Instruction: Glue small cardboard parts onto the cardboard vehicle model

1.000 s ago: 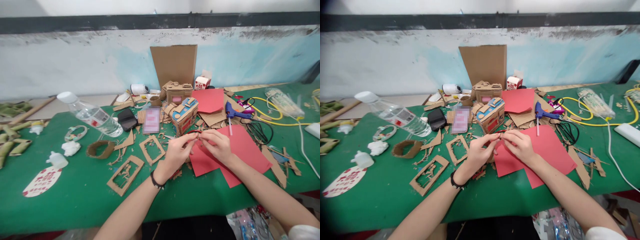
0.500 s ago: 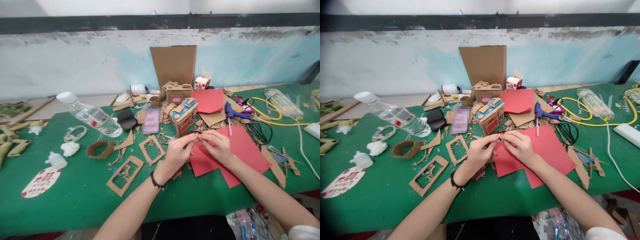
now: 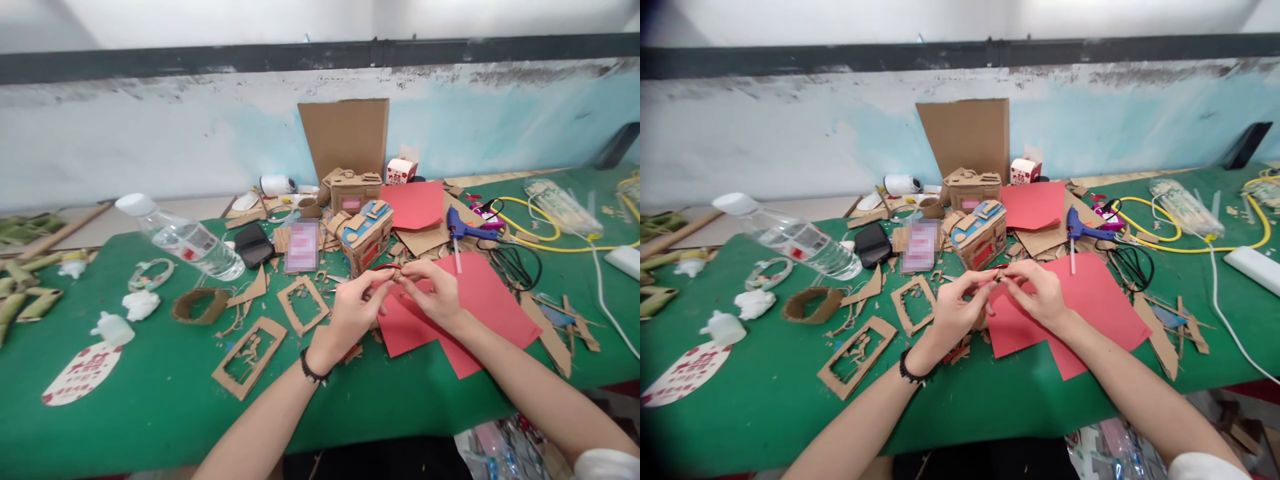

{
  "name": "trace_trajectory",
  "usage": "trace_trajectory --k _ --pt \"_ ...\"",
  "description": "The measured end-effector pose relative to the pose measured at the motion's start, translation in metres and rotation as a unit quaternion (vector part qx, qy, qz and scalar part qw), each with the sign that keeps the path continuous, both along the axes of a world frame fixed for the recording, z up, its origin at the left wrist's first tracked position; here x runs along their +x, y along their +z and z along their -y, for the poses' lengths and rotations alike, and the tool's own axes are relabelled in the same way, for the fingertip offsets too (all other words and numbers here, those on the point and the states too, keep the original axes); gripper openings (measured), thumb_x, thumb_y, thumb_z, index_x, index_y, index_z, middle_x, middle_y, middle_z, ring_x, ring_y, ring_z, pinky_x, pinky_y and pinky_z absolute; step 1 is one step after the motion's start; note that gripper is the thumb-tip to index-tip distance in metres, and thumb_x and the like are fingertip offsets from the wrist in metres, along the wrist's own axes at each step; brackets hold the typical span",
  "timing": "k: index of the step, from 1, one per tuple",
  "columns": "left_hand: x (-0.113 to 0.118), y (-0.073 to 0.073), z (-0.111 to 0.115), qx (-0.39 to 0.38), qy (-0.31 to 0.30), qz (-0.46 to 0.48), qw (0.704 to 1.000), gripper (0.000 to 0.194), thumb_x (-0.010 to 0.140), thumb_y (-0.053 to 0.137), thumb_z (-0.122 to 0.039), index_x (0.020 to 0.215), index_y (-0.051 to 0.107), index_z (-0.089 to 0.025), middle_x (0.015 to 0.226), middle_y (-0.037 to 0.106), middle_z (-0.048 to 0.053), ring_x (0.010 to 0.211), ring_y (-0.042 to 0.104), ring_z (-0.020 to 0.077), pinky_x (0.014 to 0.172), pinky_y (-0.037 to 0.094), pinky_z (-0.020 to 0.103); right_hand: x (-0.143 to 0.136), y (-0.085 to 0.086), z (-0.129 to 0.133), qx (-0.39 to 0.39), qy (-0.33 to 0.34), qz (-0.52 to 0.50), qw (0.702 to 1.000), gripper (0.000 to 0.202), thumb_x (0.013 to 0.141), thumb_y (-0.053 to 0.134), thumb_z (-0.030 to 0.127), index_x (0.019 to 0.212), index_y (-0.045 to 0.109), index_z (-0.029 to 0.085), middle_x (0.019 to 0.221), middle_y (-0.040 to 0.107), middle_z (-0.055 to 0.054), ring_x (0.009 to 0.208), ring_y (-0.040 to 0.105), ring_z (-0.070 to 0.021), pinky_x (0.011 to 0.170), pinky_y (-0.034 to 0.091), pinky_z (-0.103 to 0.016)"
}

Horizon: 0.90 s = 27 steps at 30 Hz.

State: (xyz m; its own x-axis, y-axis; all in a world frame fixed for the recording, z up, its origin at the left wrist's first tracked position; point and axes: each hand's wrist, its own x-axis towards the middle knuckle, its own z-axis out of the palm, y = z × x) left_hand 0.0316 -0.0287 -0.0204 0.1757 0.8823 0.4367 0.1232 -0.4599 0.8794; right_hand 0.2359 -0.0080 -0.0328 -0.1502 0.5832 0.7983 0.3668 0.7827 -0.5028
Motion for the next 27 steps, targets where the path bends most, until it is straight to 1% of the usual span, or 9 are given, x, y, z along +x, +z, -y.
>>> trace_trajectory --k 4,8,13,16,20,23,25,27 --pt "0.0 -0.003 0.0 0.049 0.02 -0.022 0.998 0.02 0.108 0.07 -0.03 0.119 0.082 -0.02 0.115 0.088 0.01 0.053 0.075 0.0114 0.055 0.064 0.022 0.002 0.002 0.001 0.033 -0.008 0.031 0.999 0.02 0.102 0.076 0.017 0.119 0.078 0.028 0.106 0.085 -0.005 0.077 0.081 -0.0168 0.071 0.071 -0.029" --pt "0.0 -0.007 0.0 0.089 0.022 -0.038 0.995 0.02 0.108 0.068 -0.026 0.12 0.083 -0.019 0.115 0.088 0.01 0.052 0.074 0.0101 0.057 0.065 0.022 0.002 0.005 0.003 0.07 -0.015 0.048 0.996 0.028 0.101 0.075 0.012 0.123 0.077 0.028 0.105 0.087 -0.005 0.087 0.084 -0.0197 0.073 0.071 -0.031" --pt "0.001 -0.01 0.0 0.099 0.016 -0.035 0.994 0.021 0.109 0.067 -0.026 0.121 0.083 -0.02 0.112 0.089 0.009 0.052 0.074 0.0107 0.06 0.067 0.024 0.002 0.007 0.006 0.086 -0.019 0.054 0.995 0.029 0.101 0.075 0.01 0.124 0.077 0.028 0.103 0.087 -0.006 0.087 0.084 -0.02 0.076 0.072 -0.032" --pt "0.001 -0.008 0.0 0.072 0.006 -0.02 0.997 0.02 0.108 0.067 -0.025 0.118 0.084 -0.02 0.103 0.089 0.007 0.051 0.074 0.0111 0.058 0.066 0.023 0.001 0.008 0.007 0.082 -0.018 0.051 0.995 0.028 0.1 0.075 0.009 0.122 0.077 0.026 0.102 0.087 -0.005 0.084 0.084 -0.0191 0.076 0.071 -0.03" --pt "0.0 -0.002 -0.002 -0.031 -0.028 0.034 0.999 0.018 0.105 0.074 -0.031 0.116 0.082 -0.019 0.087 0.086 0.004 0.051 0.075 0.0133 0.051 0.061 0.021 0.0 0.011 0.006 0.061 -0.012 0.053 0.997 0.023 0.102 0.074 0.014 0.122 0.075 0.025 0.103 0.085 -0.005 0.068 0.078 -0.0137 0.067 0.068 -0.026" --pt "0.0 0.002 -0.003 -0.094 -0.045 0.074 0.992 0.023 0.102 0.079 -0.037 0.115 0.081 -0.018 0.075 0.08 0.001 0.05 0.075 0.0156 0.049 0.06 0.022 0.0 0.011 0.002 0.069 -0.014 0.048 0.996 0.022 0.102 0.073 0.013 0.121 0.073 0.025 0.102 0.083 -0.005 0.067 0.076 -0.0127 0.066 0.067 -0.025" --pt "0.0 0.003 -0.002 -0.109 -0.046 0.082 0.99 0.027 0.101 0.081 -0.04 0.116 0.08 -0.017 0.075 0.08 0.001 0.05 0.075 0.0157 0.049 0.06 0.022 0.001 0.01 0.0 0.08 -0.017 0.051 0.995 0.023 0.102 0.073 0.012 0.121 0.072 0.025 0.103 0.083 -0.005 0.07 0.076 -0.0132 0.068 0.067 -0.026" --pt "0.001 0.002 -0.002 -0.107 -0.042 0.082 0.99 0.028 0.1 0.082 -0.04 0.116 0.079 -0.017 0.081 0.082 0.003 0.05 0.075 0.0151 0.048 0.06 0.022 0.002 0.009 -0.001 0.089 -0.019 0.057 0.994 0.024 0.102 0.072 0.011 0.121 0.072 0.025 0.104 0.083 -0.006 0.073 0.077 -0.0143 0.069 0.068 -0.027"
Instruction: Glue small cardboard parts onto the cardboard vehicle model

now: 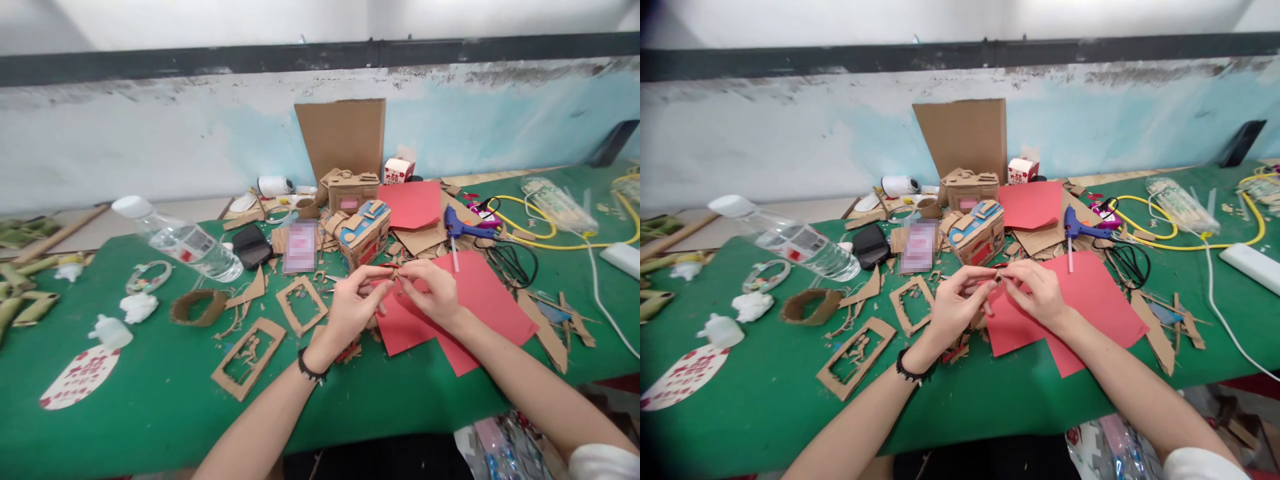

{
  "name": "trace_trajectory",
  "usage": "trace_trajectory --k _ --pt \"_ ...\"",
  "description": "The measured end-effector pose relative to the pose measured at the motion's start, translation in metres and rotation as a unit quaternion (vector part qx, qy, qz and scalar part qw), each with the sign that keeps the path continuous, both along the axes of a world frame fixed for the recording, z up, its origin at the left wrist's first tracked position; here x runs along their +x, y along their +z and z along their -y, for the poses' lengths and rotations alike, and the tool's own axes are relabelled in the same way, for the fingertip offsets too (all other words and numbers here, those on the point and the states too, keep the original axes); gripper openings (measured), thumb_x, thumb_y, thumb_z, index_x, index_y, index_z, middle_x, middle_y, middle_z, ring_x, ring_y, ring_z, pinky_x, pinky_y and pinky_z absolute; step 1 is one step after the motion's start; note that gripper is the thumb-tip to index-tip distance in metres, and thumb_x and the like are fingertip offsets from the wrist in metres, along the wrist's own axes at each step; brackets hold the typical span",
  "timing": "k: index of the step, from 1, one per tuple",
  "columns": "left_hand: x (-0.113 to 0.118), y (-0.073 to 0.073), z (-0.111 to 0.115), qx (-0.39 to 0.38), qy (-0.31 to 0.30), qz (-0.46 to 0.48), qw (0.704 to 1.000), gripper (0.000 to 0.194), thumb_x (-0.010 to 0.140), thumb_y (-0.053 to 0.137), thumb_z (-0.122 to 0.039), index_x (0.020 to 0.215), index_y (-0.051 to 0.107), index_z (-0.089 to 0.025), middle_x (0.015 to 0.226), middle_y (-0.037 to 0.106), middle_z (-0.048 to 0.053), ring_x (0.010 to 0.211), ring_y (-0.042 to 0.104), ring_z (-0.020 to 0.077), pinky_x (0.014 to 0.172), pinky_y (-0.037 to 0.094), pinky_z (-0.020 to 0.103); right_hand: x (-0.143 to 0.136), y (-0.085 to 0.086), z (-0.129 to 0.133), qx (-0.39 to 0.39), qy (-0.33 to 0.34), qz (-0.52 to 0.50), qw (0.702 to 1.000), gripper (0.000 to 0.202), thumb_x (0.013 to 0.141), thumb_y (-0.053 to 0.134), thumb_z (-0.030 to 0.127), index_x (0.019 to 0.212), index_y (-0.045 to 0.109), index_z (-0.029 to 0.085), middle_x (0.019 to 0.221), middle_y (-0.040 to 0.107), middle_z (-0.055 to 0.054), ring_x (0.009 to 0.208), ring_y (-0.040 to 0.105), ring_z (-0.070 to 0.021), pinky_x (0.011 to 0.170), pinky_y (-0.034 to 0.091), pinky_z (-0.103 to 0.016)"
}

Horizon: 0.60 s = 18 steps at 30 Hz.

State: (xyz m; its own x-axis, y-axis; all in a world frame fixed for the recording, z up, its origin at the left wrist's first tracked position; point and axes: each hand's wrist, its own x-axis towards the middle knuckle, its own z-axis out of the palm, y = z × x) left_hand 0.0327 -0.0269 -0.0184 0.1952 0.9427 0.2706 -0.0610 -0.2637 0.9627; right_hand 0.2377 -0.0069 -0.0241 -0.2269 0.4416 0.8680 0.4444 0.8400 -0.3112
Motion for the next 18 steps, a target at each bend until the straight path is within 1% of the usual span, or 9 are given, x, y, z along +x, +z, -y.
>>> trace_trajectory --k 3,6,11,15,18 --pt "0.0014 -0.0031 0.0002 0.032 0.01 -0.008 0.999 0.024 0.101 0.081 -0.04 0.112 0.08 -0.018 0.094 0.086 0.006 0.049 0.075 0.0136 0.047 0.06 0.021 0.0001 -0.0019 0.0 0.013 -0.009 0.002 1.0 0.024 0.101 0.072 0.01 0.12 0.074 0.025 0.102 0.083 -0.006 0.076 0.078 -0.0161 0.068 0.067 -0.028" --pt "0.0027 -0.0064 -0.0001 0.082 0.021 -0.021 0.996 0.02 0.104 0.077 -0.037 0.11 0.083 -0.018 0.103 0.088 0.008 0.05 0.075 0.0119 0.047 0.06 0.02 -0.0004 -0.0021 0.0018 0.032 -0.016 0.011 0.999 0.027 0.1 0.073 0.008 0.121 0.074 0.025 0.101 0.084 -0.007 0.082 0.081 -0.019 0.072 0.069 -0.03" --pt "0.0028 -0.0091 0.0 0.14 0.033 -0.034 0.989 0.018 0.106 0.074 -0.032 0.111 0.084 -0.019 0.1 0.088 0.008 0.05 0.074 0.0116 0.049 0.061 0.019 0.0002 -0.0008 0.0052 0.046 -0.018 0.023 0.999 0.033 0.099 0.073 0.006 0.127 0.074 0.024 0.102 0.085 -0.008 0.088 0.082 -0.0203 0.078 0.07 -0.032" --pt "0.0017 -0.0085 -0.0002 0.134 0.028 -0.033 0.99 0.018 0.106 0.075 -0.034 0.109 0.084 -0.019 0.103 0.088 0.009 0.05 0.074 0.0117 0.05 0.061 0.02 0.0006 -0.0012 0.0053 0.045 -0.014 0.027 0.999 0.035 0.099 0.072 0.004 0.128 0.074 0.024 0.103 0.086 -0.008 0.089 0.083 -0.0204 0.079 0.07 -0.032" --pt "0.0016 -0.0063 0.0004 0.086 0.013 -0.021 0.996 0.019 0.104 0.077 -0.036 0.109 0.081 -0.018 0.094 0.087 0.007 0.05 0.075 0.0128 0.049 0.061 0.02 0.0005 -0.0016 0.0038 0.044 -0.01 0.028 0.999 0.033 0.098 0.073 0.003 0.125 0.074 0.022 0.103 0.085 -0.009 0.09 0.083 -0.0207 0.08 0.07 -0.032"
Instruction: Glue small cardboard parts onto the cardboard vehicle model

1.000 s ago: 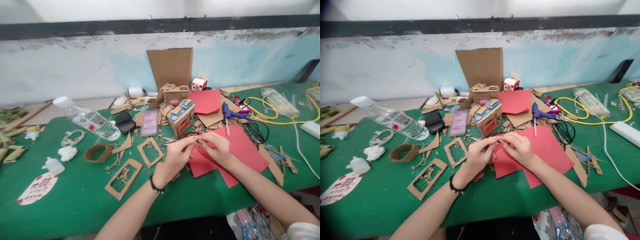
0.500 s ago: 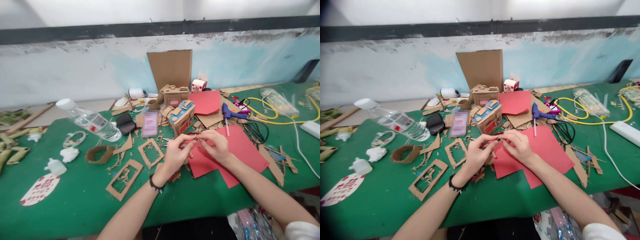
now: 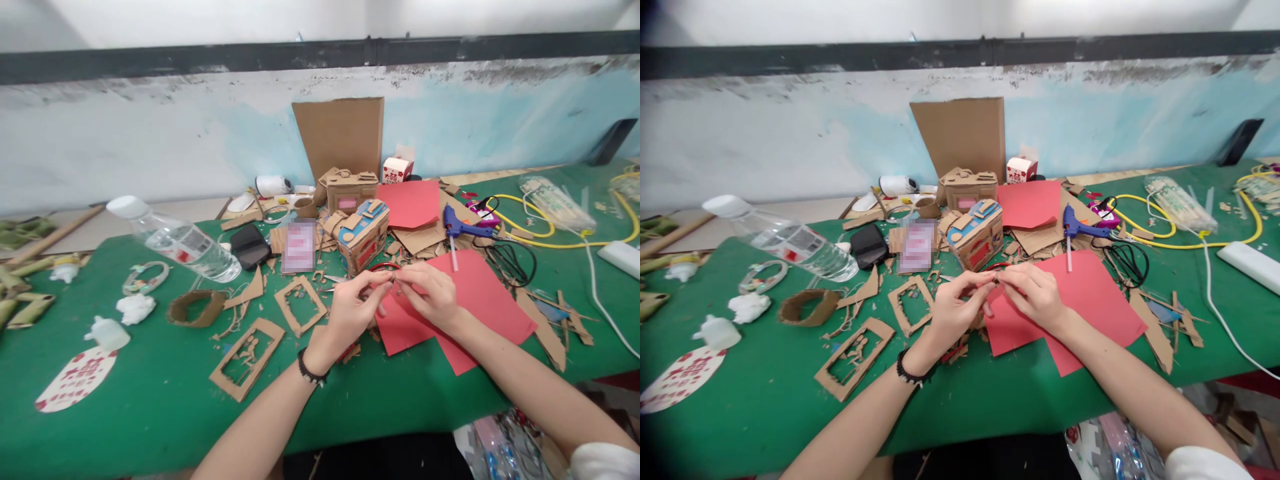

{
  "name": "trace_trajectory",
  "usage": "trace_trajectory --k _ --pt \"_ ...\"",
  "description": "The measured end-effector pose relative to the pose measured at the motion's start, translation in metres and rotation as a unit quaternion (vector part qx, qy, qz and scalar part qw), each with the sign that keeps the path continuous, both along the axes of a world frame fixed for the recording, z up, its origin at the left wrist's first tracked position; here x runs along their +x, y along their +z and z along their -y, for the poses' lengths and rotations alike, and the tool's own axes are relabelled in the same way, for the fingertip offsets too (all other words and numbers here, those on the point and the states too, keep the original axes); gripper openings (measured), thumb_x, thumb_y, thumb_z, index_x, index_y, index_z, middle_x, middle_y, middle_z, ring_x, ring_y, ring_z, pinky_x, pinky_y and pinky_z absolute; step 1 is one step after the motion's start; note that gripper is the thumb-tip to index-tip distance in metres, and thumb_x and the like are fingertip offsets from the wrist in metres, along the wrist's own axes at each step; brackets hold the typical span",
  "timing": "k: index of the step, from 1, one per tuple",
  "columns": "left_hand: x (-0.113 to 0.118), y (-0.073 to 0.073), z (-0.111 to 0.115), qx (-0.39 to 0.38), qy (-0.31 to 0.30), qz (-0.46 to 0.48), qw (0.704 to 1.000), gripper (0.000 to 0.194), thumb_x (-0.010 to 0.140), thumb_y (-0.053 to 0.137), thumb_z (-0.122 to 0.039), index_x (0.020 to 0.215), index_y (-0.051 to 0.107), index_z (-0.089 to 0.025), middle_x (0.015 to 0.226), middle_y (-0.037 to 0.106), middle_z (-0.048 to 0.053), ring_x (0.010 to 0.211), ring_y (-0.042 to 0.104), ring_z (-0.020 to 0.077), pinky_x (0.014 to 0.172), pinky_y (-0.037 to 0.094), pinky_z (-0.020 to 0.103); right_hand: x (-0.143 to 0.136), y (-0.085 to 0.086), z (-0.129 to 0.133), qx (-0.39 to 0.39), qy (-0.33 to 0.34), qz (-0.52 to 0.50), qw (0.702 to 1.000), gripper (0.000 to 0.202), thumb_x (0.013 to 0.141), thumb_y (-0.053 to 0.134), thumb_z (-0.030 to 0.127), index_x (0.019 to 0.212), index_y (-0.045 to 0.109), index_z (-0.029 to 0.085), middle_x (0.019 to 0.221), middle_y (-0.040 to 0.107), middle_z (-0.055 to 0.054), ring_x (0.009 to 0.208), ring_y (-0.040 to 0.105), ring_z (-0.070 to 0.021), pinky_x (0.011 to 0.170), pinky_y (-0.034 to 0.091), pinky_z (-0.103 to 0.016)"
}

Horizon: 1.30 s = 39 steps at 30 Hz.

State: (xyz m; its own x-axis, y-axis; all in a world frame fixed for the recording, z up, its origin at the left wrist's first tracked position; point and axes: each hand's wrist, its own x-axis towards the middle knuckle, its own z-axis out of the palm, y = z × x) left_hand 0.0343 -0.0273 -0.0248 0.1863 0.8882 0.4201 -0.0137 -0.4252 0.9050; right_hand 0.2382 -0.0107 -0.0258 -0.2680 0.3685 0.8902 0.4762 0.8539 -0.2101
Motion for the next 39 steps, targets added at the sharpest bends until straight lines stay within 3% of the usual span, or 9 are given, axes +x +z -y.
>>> trace_trajectory --k 2,4,8,13,18,22,28,34,39 --pt "-0.0001 0.0022 0.0011 -0.044 -0.007 0.016 0.999 0.023 0.102 0.079 -0.038 0.113 0.078 -0.018 0.094 0.087 0.007 0.05 0.075 0.0136 0.048 0.061 0.021 0.0001 -0.0001 -0.001 -0.003 0.001 -0.003 1.0 0.032 0.099 0.072 0.004 0.125 0.074 0.022 0.104 0.084 -0.01 0.091 0.082 -0.0206 0.08 0.07 -0.031" --pt "-0.0007 0.0048 0.0024 -0.076 -0.012 0.023 0.997 0.036 0.101 0.08 -0.04 0.129 0.074 -0.018 0.11 0.088 0.011 0.051 0.076 0.0133 0.049 0.063 0.022 0.0005 -0.0002 -0.0017 -0.008 0.001 -0.008 1.0 0.031 0.1 0.072 0.005 0.125 0.074 0.023 0.105 0.083 -0.01 0.093 0.082 -0.0206 0.08 0.07 -0.031" --pt "-0.004 0.0093 0.0034 -0.069 -0.02 -0.013 0.997 0.054 0.103 0.078 -0.037 0.153 0.066 -0.023 0.132 0.084 0.013 0.054 0.077 0.0116 0.054 0.065 0.023 0.0022 -0.0009 -0.0019 -0.012 0.004 -0.002 1.0 0.03 0.102 0.069 0.008 0.127 0.073 0.025 0.107 0.081 -0.01 0.094 0.081 -0.0203 0.079 0.07 -0.031" --pt "-0.0066 0.0093 0.002 -0.001 0.006 -0.068 0.998 0.031 0.103 0.076 -0.033 0.132 0.082 -0.021 0.096 0.089 0.006 0.052 0.076 0.013 0.057 0.064 0.022 0.0022 -0.0014 -0.002 -0.016 0.01 0.003 1.0 0.031 0.104 0.067 0.008 0.128 0.072 0.026 0.109 0.081 -0.009 0.096 0.081 -0.0197 0.08 0.07 -0.031" --pt "-0.0064 0.0085 0.0021 0.028 0.022 -0.079 0.996 0.027 0.103 0.077 -0.03 0.128 0.084 -0.021 0.07 0.081 -0.001 0.048 0.073 0.0136 0.054 0.062 0.021 0.0004 -0.0024 -0.0023 -0.023 0.011 -0.003 1.0 0.029 0.103 0.067 0.008 0.125 0.073 0.026 0.107 0.08 -0.008 0.094 0.08 -0.0194 0.077 0.069 -0.03" --pt "-0.0064 0.008 0.0025 0.067 0.036 -0.088 0.993 0.025 0.103 0.077 -0.027 0.126 0.084 -0.022 0.07 0.082 -0.002 0.047 0.072 0.0114 0.054 0.061 0.019 -0.0003 -0.004 -0.0022 -0.027 0.012 -0.014 0.999 0.03 0.103 0.068 0.009 0.126 0.073 0.027 0.107 0.08 -0.008 0.094 0.08 -0.02 0.078 0.069 -0.032" --pt "-0.0053 0.0039 0.003 0.078 0.035 -0.067 0.994 0.037 0.103 0.078 -0.028 0.14 0.074 -0.022 0.121 0.087 0.011 0.049 0.073 0.0093 0.052 0.062 0.02 -0.0016 -0.0035 -0.0017 -0.036 0.015 -0.027 0.999 0.029 0.103 0.068 0.009 0.125 0.073 0.027 0.106 0.081 -0.008 0.093 0.081 -0.0198 0.076 0.069 -0.031" --pt "-0.0051 0.0071 0.0021 0.187 0.057 -0.1 0.976 0.02 0.106 0.073 -0.022 0.125 0.081 -0.022 0.094 0.088 0.002 0.05 0.072 0.0074 0.056 0.061 0.016 -0.0042 0.0006 0.0001 -0.043 0.025 -0.049 0.998 0.029 0.101 0.069 0.007 0.122 0.072 0.026 0.104 0.08 -0.006 0.091 0.08 -0.0188 0.078 0.069 -0.031" --pt "-0.0055 0.01 0.002 0.192 0.055 -0.11 0.974 0.024 0.106 0.075 -0.024 0.129 0.081 -0.022 0.077 0.084 -0.002 0.049 0.072 0.0081 0.057 0.06 0.016 -0.0045 0.0005 0.0019 -0.039 0.025 -0.054 0.997 0.027 0.101 0.069 0.007 0.121 0.072 0.025 0.105 0.08 -0.007 0.094 0.081 -0.0191 0.081 0.07 -0.031"
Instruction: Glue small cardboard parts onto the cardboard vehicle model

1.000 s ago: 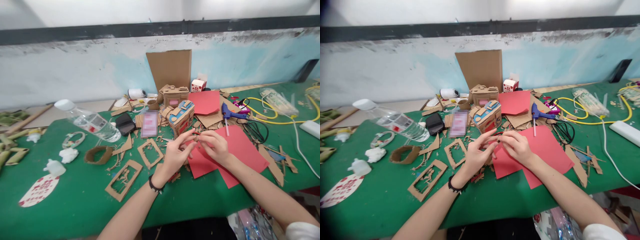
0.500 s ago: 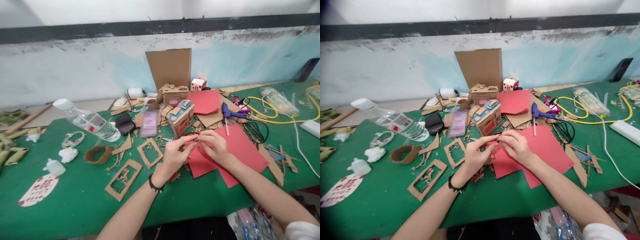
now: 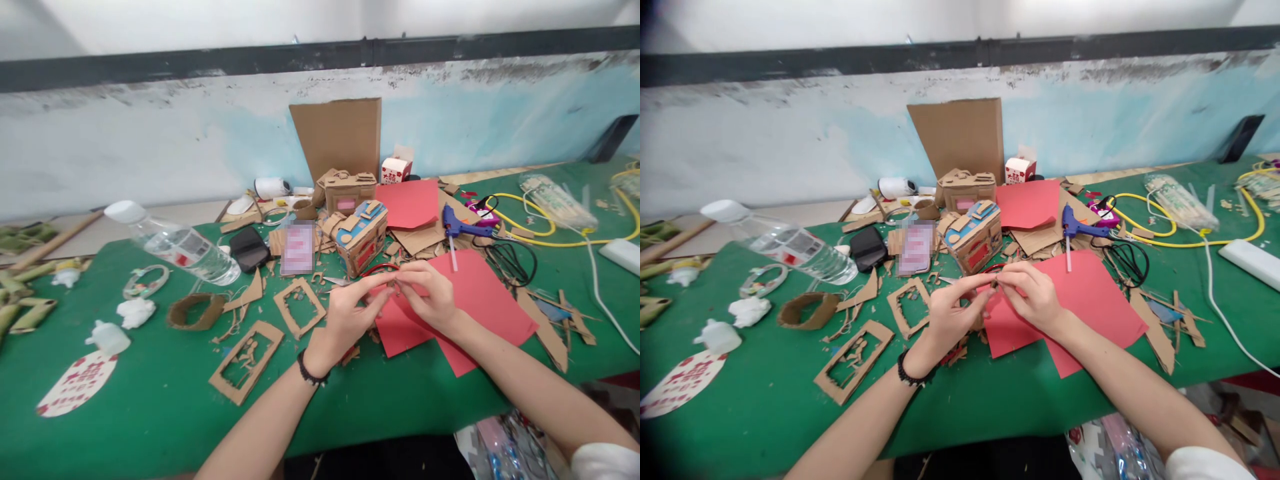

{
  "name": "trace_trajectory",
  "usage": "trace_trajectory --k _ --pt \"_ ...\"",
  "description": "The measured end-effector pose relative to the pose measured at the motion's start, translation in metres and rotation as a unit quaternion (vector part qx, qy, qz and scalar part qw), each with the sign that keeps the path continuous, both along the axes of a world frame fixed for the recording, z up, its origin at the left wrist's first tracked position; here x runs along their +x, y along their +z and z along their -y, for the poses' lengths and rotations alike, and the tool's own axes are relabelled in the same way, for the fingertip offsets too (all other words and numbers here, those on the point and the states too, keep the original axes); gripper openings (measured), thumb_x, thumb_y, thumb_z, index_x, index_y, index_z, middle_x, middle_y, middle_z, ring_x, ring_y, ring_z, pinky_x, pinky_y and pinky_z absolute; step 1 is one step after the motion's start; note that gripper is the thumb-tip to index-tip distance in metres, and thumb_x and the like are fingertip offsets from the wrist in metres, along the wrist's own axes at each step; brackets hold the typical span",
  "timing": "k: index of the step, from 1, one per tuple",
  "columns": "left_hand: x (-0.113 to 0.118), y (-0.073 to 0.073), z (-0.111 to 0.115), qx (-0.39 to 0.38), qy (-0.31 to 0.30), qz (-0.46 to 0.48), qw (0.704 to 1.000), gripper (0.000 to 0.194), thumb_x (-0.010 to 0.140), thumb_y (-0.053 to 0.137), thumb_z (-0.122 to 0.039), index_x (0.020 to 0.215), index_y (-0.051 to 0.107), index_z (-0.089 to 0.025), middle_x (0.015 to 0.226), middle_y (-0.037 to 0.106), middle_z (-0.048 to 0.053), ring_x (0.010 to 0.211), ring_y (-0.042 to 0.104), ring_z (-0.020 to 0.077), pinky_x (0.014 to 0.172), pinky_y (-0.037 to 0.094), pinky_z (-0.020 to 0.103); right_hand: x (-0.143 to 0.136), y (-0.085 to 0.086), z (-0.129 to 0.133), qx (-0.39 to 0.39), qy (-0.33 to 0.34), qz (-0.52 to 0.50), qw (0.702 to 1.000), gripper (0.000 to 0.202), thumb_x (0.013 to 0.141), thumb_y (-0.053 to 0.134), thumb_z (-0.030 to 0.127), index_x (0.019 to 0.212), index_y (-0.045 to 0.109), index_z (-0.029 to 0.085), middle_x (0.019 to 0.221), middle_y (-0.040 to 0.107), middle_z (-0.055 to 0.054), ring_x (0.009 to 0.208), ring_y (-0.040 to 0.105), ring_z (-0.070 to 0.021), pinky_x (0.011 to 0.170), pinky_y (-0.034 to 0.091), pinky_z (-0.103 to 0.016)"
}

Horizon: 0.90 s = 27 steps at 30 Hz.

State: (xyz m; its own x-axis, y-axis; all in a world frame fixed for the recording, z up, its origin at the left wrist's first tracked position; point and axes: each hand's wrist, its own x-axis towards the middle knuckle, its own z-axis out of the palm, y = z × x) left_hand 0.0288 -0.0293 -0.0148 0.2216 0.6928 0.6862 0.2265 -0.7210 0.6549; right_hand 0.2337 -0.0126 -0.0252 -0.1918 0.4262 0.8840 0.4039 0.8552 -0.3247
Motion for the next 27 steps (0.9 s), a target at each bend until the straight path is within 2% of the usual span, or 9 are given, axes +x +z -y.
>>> trace_trajectory --k 7,9,12,14,16,18,21,27 --pt "0.0001 -0.0014 -0.0001 -0.006 0.004 -0.001 1.0 0.022 0.105 0.077 -0.027 0.126 0.082 -0.022 0.082 0.086 0.0 0.05 0.073 0.0085 0.059 0.062 0.017 0.0011 -0.0056 0.0011 0.0 0.0 -0.006 1.0 0.032 0.102 0.069 0.008 0.126 0.072 0.028 0.108 0.081 -0.007 0.095 0.081 -0.0202 0.08 0.07 -0.034" --pt "0.0003 -0.0034 0.0 -0.011 0.0 0.004 1.0 0.024 0.105 0.078 -0.027 0.128 0.081 -0.022 0.094 0.089 0.003 0.05 0.073 0.0083 0.059 0.063 0.017 0.0011 -0.0064 0.0008 -0.005 0.007 -0.011 1.0 0.033 0.102 0.069 0.009 0.127 0.072 0.029 0.108 0.082 -0.007 0.095 0.082 -0.0204 0.08 0.07 -0.035" --pt "0.0005 -0.007 0.0008 -0.054 -0.015 0.035 0.998 0.042 0.104 0.078 -0.026 0.145 0.071 -0.023 0.117 0.088 0.009 0.051 0.075 0.0086 0.056 0.064 0.018 0.0008 -0.0066 0.0 -0.009 0.013 -0.016 1.0 0.034 0.101 0.07 0.008 0.128 0.073 0.029 0.108 0.081 -0.007 0.094 0.082 -0.0205 0.08 0.07 -0.035" --pt "0.0002 -0.0082 0.0011 -0.074 -0.019 0.039 0.996 0.048 0.105 0.078 -0.027 0.151 0.066 -0.023 0.123 0.087 0.011 0.053 0.076 0.0093 0.056 0.064 0.018 0.0004 -0.0062 -0.0003 -0.007 0.013 -0.02 1.0 0.035 0.101 0.071 0.009 0.128 0.073 0.03 0.108 0.081 -0.007 0.094 0.082 -0.0206 0.079 0.07 -0.034" --pt "-0.0007 -0.0075 0.0007 -0.06 -0.013 0.017 0.998 0.039 0.105 0.077 -0.029 0.144 0.072 -0.022 0.115 0.089 0.009 0.053 0.076 0.0095 0.058 0.065 0.018 0.0001 -0.0056 -0.0002 -0.003 0.014 -0.023 1.0 0.035 0.101 0.07 0.009 0.129 0.073 0.03 0.109 0.082 -0.007 0.093 0.082 -0.0205 0.078 0.07 -0.034" --pt "-0.0019 -0.0059 -0.0003 -0.036 -0.003 -0.009 0.999 0.029 0.106 0.076 -0.03 0.134 0.079 -0.021 0.097 0.089 0.004 0.051 0.075 0.0093 0.059 0.064 0.018 0.0 -0.0047 0.0001 0.001 0.016 -0.022 1.0 0.034 0.102 0.069 0.009 0.129 0.072 0.03 0.108 0.081 -0.006 0.092 0.082 -0.0201 0.077 0.07 -0.034" --pt "-0.0028 -0.0042 -0.0019 -0.016 0.007 -0.027 0.999 0.028 0.106 0.076 -0.03 0.131 0.081 -0.021 0.076 0.085 0.0 0.049 0.072 0.0094 0.058 0.062 0.018 0.0003 -0.0031 0.0006 0.006 0.017 -0.016 1.0 0.033 0.102 0.069 0.008 0.127 0.071 0.029 0.107 0.081 -0.007 0.093 0.082 -0.0197 0.079 0.07 -0.034" --pt "-0.0011 -0.0054 -0.0023 0.006 0.023 -0.017 1.0 0.027 0.106 0.076 -0.031 0.13 0.082 -0.021 0.078 0.085 0.0 0.049 0.072 0.0101 0.055 0.062 0.018 0.0005 -0.0018 0.0004 0.003 0.011 -0.015 1.0 0.028 0.102 0.07 0.009 0.123 0.073 0.028 0.107 0.083 -0.007 0.095 0.083 -0.0198 0.081 0.071 -0.034"
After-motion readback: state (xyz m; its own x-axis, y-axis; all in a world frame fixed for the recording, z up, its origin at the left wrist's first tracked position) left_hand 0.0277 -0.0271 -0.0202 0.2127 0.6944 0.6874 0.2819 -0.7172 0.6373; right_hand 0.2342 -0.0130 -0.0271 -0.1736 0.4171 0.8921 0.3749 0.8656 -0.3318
